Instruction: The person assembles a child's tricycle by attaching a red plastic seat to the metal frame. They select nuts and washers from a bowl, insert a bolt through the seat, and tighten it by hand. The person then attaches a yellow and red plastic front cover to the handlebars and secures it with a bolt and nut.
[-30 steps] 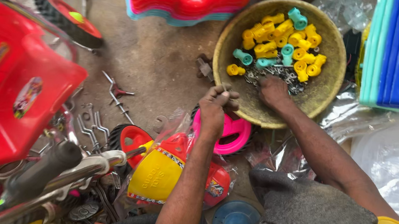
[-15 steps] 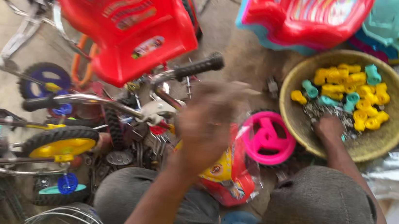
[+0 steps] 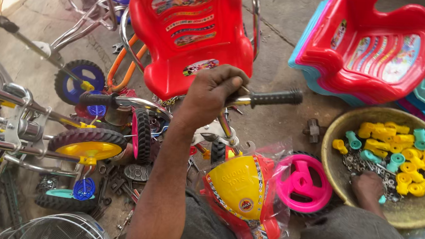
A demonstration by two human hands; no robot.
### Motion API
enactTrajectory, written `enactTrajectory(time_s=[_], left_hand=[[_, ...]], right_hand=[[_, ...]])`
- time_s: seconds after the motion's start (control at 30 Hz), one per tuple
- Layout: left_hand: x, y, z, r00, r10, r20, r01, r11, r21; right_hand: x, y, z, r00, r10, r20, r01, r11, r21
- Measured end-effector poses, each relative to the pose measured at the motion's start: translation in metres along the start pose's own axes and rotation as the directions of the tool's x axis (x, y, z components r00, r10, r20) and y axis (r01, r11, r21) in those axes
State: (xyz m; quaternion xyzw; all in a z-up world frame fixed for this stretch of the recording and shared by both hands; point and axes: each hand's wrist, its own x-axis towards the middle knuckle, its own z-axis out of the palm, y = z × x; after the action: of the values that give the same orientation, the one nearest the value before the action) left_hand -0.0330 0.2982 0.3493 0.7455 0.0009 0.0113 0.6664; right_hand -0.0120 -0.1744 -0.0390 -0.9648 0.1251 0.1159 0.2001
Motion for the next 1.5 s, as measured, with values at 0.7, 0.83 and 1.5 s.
enactTrajectory(time_s=[0.7, 0.83, 1.5], left_hand=[[0.013, 0.004, -0.013, 0.981, 0.055, 0.184, -0.049, 0.998, -0.037], [0.014, 0.010, -0.012, 0.972, -0.007, 0.233, 0.033, 0.993, -0.110], [0.009, 0.000, -0.003, 0.978, 0.026, 0.206, -0.008, 0.996, -0.084]], right_hand=[[0.001, -0.017, -0.003, 0.978, 0.063, 0.201, -0.012, 0.969, -0.246], [0.004, -0.012, 0.001, 0.979, 0.074, 0.189, -0.025, 0.969, -0.247], [-0.101, -0.321, -0.284, 0.657, -0.724, 0.209, 0.511, 0.632, 0.583]])
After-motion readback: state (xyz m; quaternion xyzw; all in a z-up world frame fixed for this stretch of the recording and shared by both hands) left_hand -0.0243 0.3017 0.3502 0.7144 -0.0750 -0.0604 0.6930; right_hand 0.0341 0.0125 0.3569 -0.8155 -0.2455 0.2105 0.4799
